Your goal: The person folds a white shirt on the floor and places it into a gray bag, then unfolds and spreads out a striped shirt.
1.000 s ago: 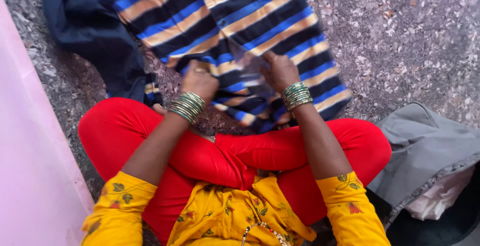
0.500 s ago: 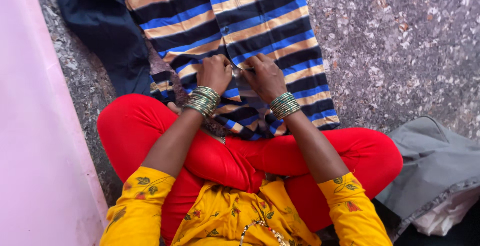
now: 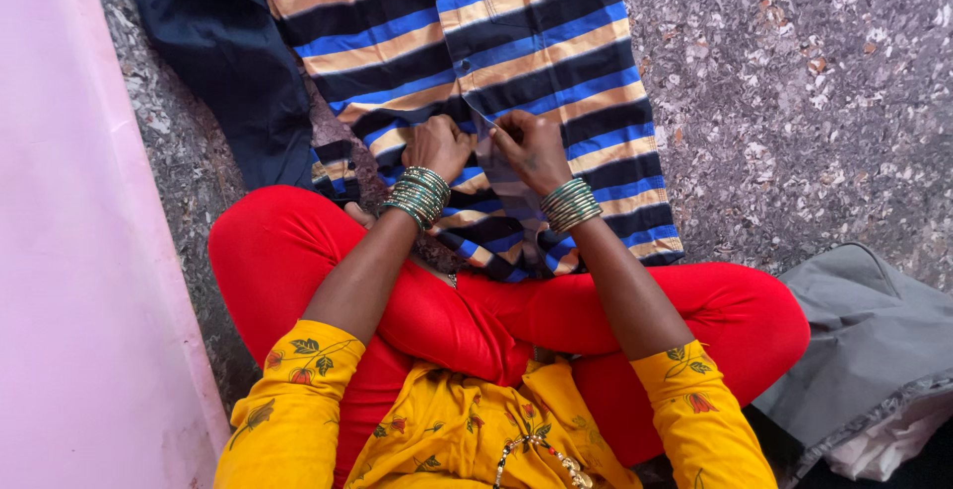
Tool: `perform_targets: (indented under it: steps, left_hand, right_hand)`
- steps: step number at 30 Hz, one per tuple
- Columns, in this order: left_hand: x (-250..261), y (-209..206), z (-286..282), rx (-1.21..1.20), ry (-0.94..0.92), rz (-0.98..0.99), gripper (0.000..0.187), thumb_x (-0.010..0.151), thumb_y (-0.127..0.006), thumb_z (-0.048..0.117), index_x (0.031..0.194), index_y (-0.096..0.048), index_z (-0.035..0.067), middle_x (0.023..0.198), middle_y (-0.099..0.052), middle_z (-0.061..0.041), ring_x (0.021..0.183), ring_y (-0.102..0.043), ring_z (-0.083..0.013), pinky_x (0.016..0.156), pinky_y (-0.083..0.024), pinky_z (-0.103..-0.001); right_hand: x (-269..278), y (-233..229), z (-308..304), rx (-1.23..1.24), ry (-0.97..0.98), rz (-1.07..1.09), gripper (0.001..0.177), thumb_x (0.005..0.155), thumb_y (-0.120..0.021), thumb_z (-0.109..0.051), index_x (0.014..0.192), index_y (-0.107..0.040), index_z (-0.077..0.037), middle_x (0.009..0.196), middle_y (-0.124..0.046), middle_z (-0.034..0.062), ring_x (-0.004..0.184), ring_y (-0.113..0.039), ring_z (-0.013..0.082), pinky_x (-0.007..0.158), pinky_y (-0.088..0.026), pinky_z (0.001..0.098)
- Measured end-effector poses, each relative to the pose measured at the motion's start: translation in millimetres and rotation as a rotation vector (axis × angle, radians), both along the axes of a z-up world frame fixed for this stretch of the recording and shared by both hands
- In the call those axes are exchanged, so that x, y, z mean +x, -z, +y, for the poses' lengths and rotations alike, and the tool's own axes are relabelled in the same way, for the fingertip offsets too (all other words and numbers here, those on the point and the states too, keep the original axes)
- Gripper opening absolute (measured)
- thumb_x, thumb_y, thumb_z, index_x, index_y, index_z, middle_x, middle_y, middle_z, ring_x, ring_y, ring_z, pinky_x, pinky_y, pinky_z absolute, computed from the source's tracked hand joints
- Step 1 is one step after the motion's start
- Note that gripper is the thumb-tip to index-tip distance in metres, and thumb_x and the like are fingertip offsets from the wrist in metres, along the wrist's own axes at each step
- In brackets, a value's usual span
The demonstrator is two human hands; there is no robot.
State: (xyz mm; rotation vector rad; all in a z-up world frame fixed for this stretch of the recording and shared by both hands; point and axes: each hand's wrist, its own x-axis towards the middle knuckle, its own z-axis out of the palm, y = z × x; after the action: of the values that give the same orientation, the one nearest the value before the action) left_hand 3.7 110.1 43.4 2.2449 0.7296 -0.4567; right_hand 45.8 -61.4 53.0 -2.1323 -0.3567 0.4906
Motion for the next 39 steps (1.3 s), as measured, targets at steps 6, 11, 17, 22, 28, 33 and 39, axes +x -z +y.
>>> perform_targets:
  steps: [6,11,17,22,28,33,39]
  left_hand:
    - [-6.2,18.7,-4.4,-0.429,-0.105,-0.162,0.031,0.085,-0.077,0.033,0.077,-0.074,0.004,0.073,-0.078,-0.006,0.069,-0.076,-0.0151,0.065,-0.058,-0.03]
    - [-10.6,35.3,-8.1,-0.446,-0.109,-0.169,0.025,0.088,-0.076,0.027,0.079,-0.073,0.003,0.072,-0.076,-0.005,0.066,-0.071,-0.0097,0.063,-0.055,-0.026]
    - [-12.3,52.4,-8.5,-0.63,-0.128,-0.212,0.017,0.091,-0.069,0.017,0.084,-0.071,0.003,0.075,-0.074,-0.003,0.066,-0.066,-0.0067,0.06,-0.053,-0.024]
    - [-6.8,55.2,-3.5,-0.835,-0.137,-0.212,0.015,0.094,-0.068,0.013,0.086,-0.07,0.001,0.075,-0.071,-0.004,0.065,-0.065,-0.008,0.058,-0.053,-0.023]
    - [-5.8,48.6,-1.8,-0.788,-0.144,-0.189,0.013,0.091,-0.069,0.012,0.089,-0.071,-0.001,0.078,-0.076,-0.007,0.061,-0.068,-0.0094,0.053,-0.054,-0.024]
    - [-7.6,24.4,2.0,-0.652,-0.165,-0.046,0.023,0.095,-0.07,0.019,0.087,-0.075,-0.003,0.071,-0.073,-0.009,0.057,-0.068,-0.0113,0.05,-0.048,-0.027]
    - [-9.0,16.9,-4.7,-0.463,-0.049,-0.179,0.023,0.095,-0.068,0.017,0.082,-0.074,0.0,0.069,-0.075,-0.008,0.057,-0.073,-0.0113,0.056,-0.056,-0.027]
  right_hand:
    - [-1.8,16.7,-4.4,0.173,0.059,0.231,0.021,0.095,-0.073,-0.017,0.1,-0.075,0.004,0.085,-0.077,0.0053,0.074,-0.067,0.0053,0.064,-0.054,0.0231]
    - [3.2,20.0,-3.9,0.334,0.121,0.405,0.019,0.096,-0.07,-0.015,0.101,-0.074,0.003,0.086,-0.077,0.003,0.076,-0.067,0.0052,0.066,-0.055,0.0219]
    - [7.8,18.0,-14.2,0.333,0.099,0.422,0.025,0.1,-0.06,-0.008,0.113,-0.078,0.003,0.095,-0.078,0.0046,0.081,-0.065,0.0046,0.072,-0.053,0.0207]
    - [10.6,14.0,-19.2,0.38,0.054,0.482,0.023,0.092,-0.071,-0.005,0.113,-0.074,0.004,0.101,-0.079,0.008,0.088,-0.073,0.009,0.083,-0.06,0.0238]
    - [8.8,-1.8,-8.1,0.311,0.001,0.397,0.024,0.09,-0.076,-0.011,0.11,-0.073,0.002,0.1,-0.079,0.0107,0.09,-0.077,0.0123,0.081,-0.064,0.0261]
    - [-4.4,-18.3,4.3,0.034,-0.012,0.003,0.021,0.086,-0.081,-0.014,0.102,-0.077,0.0,0.09,-0.08,0.012,0.08,-0.078,0.0144,0.074,-0.062,0.0284]
    - [-4.7,-25.4,3.5,0.081,-0.03,-0.042,0.018,0.088,-0.08,-0.013,0.102,-0.077,-0.002,0.09,-0.079,0.0108,0.078,-0.077,0.014,0.071,-0.061,0.0288]
